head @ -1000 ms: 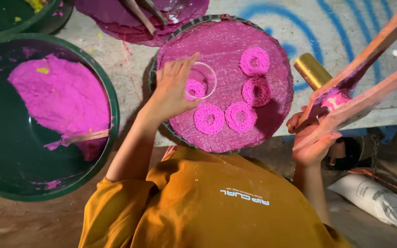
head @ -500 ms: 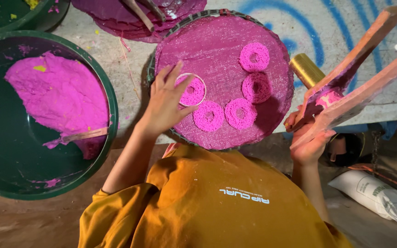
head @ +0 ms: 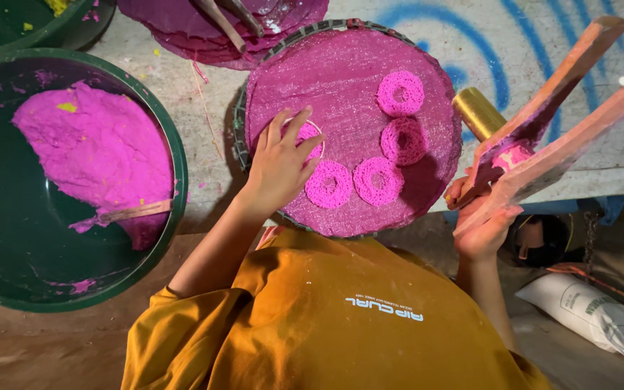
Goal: The person uses a wooden press tool and a small ring mold to form decorative shapes from pink dough, placing them onto a round board.
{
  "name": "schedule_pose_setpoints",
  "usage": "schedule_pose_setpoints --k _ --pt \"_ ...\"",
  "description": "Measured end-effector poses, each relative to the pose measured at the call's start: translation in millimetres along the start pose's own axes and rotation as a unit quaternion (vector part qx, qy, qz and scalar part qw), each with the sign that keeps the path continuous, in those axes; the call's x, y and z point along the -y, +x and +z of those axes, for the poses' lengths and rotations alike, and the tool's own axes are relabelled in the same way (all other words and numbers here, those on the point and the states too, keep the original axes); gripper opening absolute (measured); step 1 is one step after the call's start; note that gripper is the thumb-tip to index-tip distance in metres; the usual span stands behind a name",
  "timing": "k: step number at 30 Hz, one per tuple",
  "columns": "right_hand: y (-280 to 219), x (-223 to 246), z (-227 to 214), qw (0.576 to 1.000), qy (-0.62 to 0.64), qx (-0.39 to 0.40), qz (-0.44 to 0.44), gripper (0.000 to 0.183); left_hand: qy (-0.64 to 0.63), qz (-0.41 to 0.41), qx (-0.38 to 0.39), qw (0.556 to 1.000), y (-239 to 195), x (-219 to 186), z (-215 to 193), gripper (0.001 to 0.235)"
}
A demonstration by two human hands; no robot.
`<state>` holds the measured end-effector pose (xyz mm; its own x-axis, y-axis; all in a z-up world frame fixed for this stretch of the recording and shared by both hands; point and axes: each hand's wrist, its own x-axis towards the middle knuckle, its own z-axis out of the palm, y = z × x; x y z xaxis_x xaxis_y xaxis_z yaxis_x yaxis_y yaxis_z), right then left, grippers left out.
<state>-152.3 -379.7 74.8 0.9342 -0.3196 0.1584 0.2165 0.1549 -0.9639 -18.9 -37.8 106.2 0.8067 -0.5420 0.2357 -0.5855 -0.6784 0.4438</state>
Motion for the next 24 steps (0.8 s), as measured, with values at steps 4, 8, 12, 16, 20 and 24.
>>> schedule_pose_setpoints --k 4,8,12,16,20,24 --pt "1 -1 -1 1.000 0.000 -0.003 -0.004 0.099 -0.025 -0.020 0.009 0.999 1 0 -1 0.034" --pt "1 -3 -1 1.000 -0.003 -0.003 -0.001 0.099 -0.032 -0.004 0.000 0.999 1 2 -2 0.039" --pt "3 -3 -3 1.000 0.013 0.000 0.005 0.099 -0.012 -0.009 0.003 1.000 4 3 -2 0.033" --pt "3 -5 -2 1.000 -0.004 -0.001 -0.008 0.099 -0.021 -0.020 0.020 0.999 3 3 -6 0.034" --pt "4 -5 -3 1.000 -0.008 -0.001 -0.013 0.099 -0.080 -0.048 0.023 0.995 2 7 -11 0.077" --pt "4 -6 -2 1.000 -0.009 -0.003 -0.007 0.100 -0.094 -0.098 0.058 0.989 -1 17 -14 0.103"
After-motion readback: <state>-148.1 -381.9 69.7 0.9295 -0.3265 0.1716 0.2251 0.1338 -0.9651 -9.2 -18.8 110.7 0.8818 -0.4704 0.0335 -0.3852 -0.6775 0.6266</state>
